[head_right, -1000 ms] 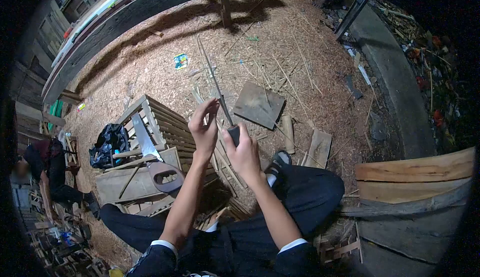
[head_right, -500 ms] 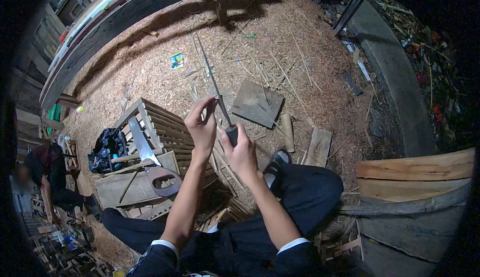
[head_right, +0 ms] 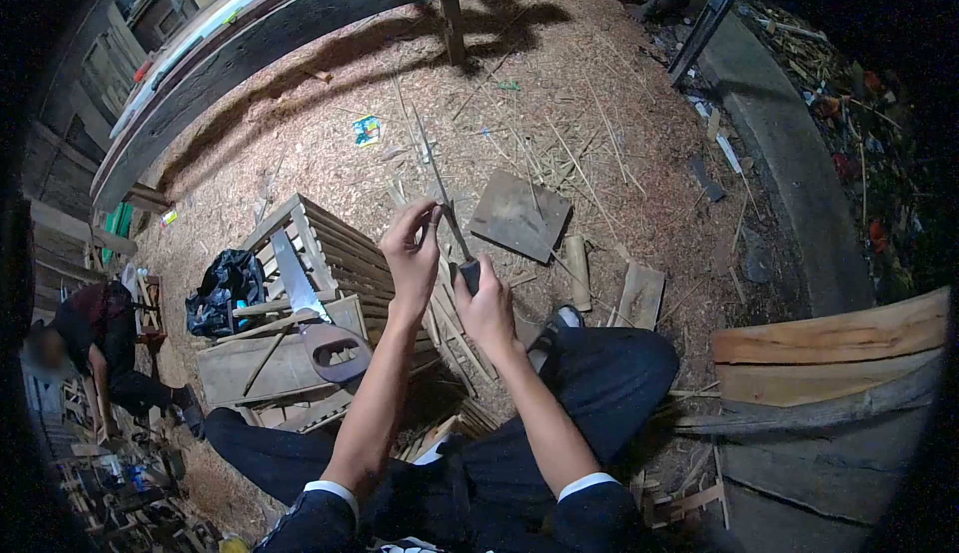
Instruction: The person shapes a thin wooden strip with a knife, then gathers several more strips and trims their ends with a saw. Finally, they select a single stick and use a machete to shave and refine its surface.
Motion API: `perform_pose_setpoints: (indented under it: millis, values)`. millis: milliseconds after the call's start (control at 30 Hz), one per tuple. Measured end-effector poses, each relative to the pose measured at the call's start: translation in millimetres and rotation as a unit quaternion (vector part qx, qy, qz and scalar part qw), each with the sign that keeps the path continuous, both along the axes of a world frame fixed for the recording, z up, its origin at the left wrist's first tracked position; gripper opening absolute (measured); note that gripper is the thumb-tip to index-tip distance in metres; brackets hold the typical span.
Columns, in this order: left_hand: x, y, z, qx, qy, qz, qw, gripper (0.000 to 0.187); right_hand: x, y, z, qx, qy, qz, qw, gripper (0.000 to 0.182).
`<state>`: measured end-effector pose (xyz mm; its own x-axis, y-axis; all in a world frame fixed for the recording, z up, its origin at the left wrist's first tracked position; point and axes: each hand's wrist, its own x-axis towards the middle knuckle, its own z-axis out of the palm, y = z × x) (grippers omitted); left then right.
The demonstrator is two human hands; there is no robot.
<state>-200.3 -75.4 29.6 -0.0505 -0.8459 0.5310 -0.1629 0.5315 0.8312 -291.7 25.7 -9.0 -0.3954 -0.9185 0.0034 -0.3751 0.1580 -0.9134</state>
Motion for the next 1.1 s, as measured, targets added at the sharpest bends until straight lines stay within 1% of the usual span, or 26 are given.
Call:
perform_pose_setpoints:
  millis: [100, 167, 267, 367, 467, 533, 567, 600, 633, 667, 700, 767, 833, 867, 900, 967, 1000, 1033, 1100]
  values:
    - [-6, -2, -7, -0.008, -0.006, 0.001, 1.0, 0.021, -1, -2, -5, -0.012, 0.012, -0.016, 1.0, 0.053]
    - [-8, -4, -13, 0.011, 0.013, -0.009, 1.0, 0.022, -3, -2, -6, -0.013, 0.017, -0.024, 0.999, 0.053]
    - [-13, -6, -12, 0.008, -0.01, -0.007, 1.0, 0.022, -4, -3, -9, -0.022, 0.019, -0.038, 0.999, 0.052]
    - [-15, -9, -15, 0.031, 0.007, -0.003, 0.999, 0.022, -4, -9, -10, -0.023, 0.018, -0.035, 0.999, 0.05]
    - [-16, -14, -17, 0.025, 0.004, 0.022, 0.999, 0.022, -3, -16, -12, -0.012, 0.015, -0.023, 1.0, 0.048]
    - [-17, -18, -17, 0.026, -0.005, 0.026, 0.999, 0.022, -1, -22, -19, -0.006, 0.008, -0.027, 1.0, 0.038]
    - [-16, -16, -17, 0.027, -0.007, 0.025, 0.999, 0.022, -3, -21, -54, -0.005, 0.006, -0.028, 1.0, 0.038]
    - [-16, -17, -16, 0.029, -0.009, 0.028, 0.999, 0.021, -8, -23, -115, -0.008, -0.039, -0.041, 0.998, 0.032]
    - [-15, -20, -17, 0.029, -0.01, 0.032, 0.999, 0.021, -6, -32, -92, -0.013, -0.084, -0.054, 0.995, 0.027]
    - [-13, -21, -19, 0.049, -0.008, -0.003, 0.999, 0.019, -12, -14, -68, 0.049, 0.003, -0.003, 0.999, 0.023]
    - [-14, -19, -27, 0.013, -0.031, -0.012, 0.999, 0.02, -11, -13, -61, 0.094, -0.043, 0.001, 0.995, 0.023]
    - [-16, -15, -34, 0.055, 0.004, 0.006, 0.998, 0.022, -8, -13, -141, 0.018, 0.04, -0.04, 0.998, 0.02]
    - [-12, -17, -36, 0.029, -0.023, 0.037, 0.999, 0.029, -7, -15, -86, -0.057, 0.039, -0.041, 0.997, 0.025]
    - [-9, -21, -43, 0.049, -0.021, 0.005, 0.999, 0.032, -11, -21, -83, 0.046, -0.087, 0.009, 0.995, 0.027]
    - [-7, -21, -49, 0.051, -0.022, 0.007, 0.998, 0.032, -13, -22, -89, 0.047, -0.088, 0.01, 0.995, 0.027]
    - [-1, -20, -59, 0.06, -0.033, -0.033, 0.997, 0.035, -16, -25, -99, 0.064, -0.18, 0.093, 0.977, 0.028]
    - [0, -18, -56, 0.087, -0.025, -0.04, 0.995, 0.035, -17, -25, -97, 0.062, -0.14, 0.095, 0.984, 0.028]
    - [-1, -21, -59, 0.087, -0.024, -0.042, 0.995, 0.035, -18, -27, -95, 0.062, -0.139, 0.093, 0.984, 0.028]
    - [-2, -24, -59, 0.099, 0.007, -0.04, 0.994, 0.031, -21, -27, -98, 0.081, -0.08, 0.083, 0.99, 0.025]
